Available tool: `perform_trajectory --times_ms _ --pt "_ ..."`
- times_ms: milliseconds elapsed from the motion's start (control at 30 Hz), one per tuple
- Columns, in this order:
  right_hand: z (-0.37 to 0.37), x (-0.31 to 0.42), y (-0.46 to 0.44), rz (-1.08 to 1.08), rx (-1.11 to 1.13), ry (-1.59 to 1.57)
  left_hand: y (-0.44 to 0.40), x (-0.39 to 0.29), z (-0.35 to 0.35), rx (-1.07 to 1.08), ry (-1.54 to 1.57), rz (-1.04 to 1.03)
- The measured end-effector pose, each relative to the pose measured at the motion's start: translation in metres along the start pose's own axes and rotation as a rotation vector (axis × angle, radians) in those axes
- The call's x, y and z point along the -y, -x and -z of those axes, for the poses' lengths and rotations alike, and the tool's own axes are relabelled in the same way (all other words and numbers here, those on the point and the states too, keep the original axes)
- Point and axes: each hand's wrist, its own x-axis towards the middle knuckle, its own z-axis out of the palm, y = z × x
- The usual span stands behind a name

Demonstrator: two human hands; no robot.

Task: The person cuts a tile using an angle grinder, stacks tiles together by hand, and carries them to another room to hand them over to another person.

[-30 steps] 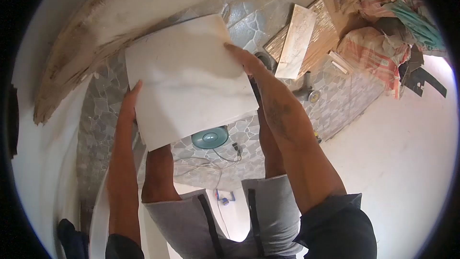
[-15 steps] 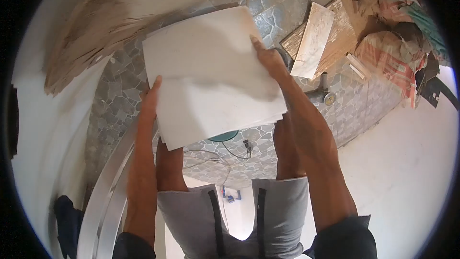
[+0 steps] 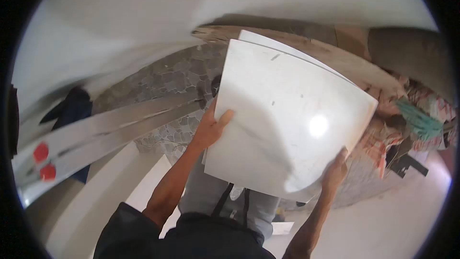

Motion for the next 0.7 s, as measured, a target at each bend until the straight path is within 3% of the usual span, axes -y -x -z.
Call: perform_trajectory --times_ms 67,167,300,367,567,700 --pt "0.027 0.031 0.039 0.147 -0.053 -0.087 0.028 -0.032 0.017 0.011 0.025 -0.052" --pt "0.062 0.055 0.065 0.306 -0.085 -0.029 0.073 -0.060 0.029 -0.212 -0.017 -0.237" --pt "0.081 0.101 0.085 0.497 0.010 -0.099 0.157 -0.114 0.046 -0.333 0.122 -0.227" --pt "0.090 0.120 0.104 0.511 0.138 -0.094 0.203 -0.102 0.039 -0.497 0.156 -0.297" --pt "0.040 0.169 0.128 0.849 0.395 0.050 0.274 -0.056 0.064 -0.902 0.253 -0.257" --pt "0.019 0.190 0.197 1.020 0.587 -0.003 0.334 -0.019 0.066 -1.080 0.244 -0.021"
